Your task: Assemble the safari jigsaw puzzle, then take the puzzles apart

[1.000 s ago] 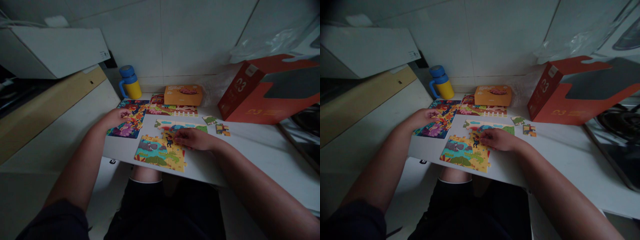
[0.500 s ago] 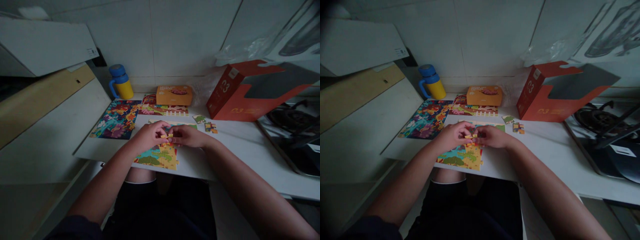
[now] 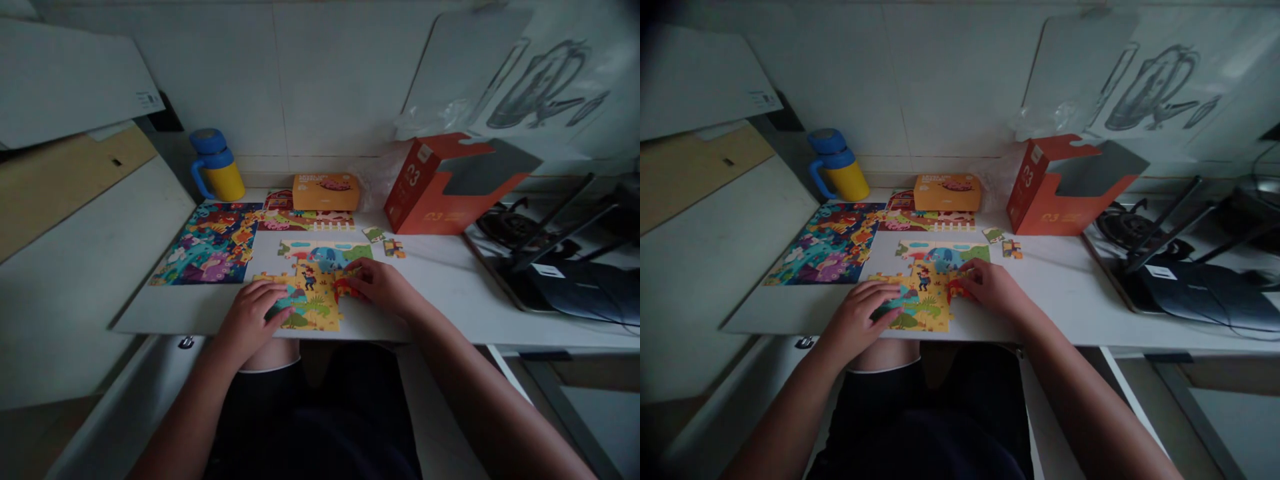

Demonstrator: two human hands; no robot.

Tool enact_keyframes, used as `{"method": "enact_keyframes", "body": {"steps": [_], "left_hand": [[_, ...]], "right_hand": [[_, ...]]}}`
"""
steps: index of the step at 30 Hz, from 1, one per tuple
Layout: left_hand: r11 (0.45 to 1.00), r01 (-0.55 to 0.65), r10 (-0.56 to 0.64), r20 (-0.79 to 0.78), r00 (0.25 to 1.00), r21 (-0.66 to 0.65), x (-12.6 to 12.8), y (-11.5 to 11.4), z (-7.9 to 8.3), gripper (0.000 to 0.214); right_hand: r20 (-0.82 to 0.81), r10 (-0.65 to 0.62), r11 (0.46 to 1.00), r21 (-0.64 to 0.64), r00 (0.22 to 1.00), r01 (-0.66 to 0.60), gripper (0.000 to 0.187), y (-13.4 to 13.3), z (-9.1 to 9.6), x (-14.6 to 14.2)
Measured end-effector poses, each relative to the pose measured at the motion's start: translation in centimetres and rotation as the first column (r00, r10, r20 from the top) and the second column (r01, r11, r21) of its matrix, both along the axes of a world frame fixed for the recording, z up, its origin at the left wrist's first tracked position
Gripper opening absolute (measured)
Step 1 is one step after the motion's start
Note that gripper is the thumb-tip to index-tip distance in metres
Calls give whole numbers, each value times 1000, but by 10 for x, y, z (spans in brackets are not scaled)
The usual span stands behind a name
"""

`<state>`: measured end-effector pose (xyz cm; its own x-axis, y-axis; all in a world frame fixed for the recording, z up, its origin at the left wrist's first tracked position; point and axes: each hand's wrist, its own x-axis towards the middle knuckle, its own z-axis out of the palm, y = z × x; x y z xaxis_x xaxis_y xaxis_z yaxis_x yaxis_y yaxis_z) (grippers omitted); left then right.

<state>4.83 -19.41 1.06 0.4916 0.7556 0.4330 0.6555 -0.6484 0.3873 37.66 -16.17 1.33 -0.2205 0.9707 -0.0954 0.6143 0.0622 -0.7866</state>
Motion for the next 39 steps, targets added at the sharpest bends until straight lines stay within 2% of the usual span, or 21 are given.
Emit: {"method": "enact_keyframes", "body": {"steps": [5, 8, 11, 15, 22, 30, 39], "left_hand": [[1000, -8, 8, -29, 1000, 11, -2, -5, -11, 18], [1000, -16, 16, -22, 1000, 18, 0, -5, -12, 17], [1000, -16, 17, -15, 1000, 22, 0, -6, -12, 18], [999, -4, 4, -16, 1000, 32, -2, -6, -13, 18], [999, -11, 12, -23, 1000, 46, -1, -5, -15, 15], [1000, -15, 16, -23, 1000, 18, -1, -6, -12, 15], [1000, -19, 20, -28, 999, 17, -1, -7, -12, 16]], "right_hand": [[131, -130, 984, 137, 983, 112, 34, -15, -1, -2], [169, -107, 983, 169, 980, 78, 30, -16, 1, -3], [146, -67, 989, 143, 987, 46, 29, -16, 2, -1], [143, -89, 987, 143, 986, 69, 29, -17, 1, -2], [239, -156, 946, 316, 959, 75, 22, -21, -1, -13], [308, -253, 940, 301, 917, 158, 23, -27, -4, -22], [412, -235, 933, 350, 881, 85, 16, -38, 0, -34]]}}
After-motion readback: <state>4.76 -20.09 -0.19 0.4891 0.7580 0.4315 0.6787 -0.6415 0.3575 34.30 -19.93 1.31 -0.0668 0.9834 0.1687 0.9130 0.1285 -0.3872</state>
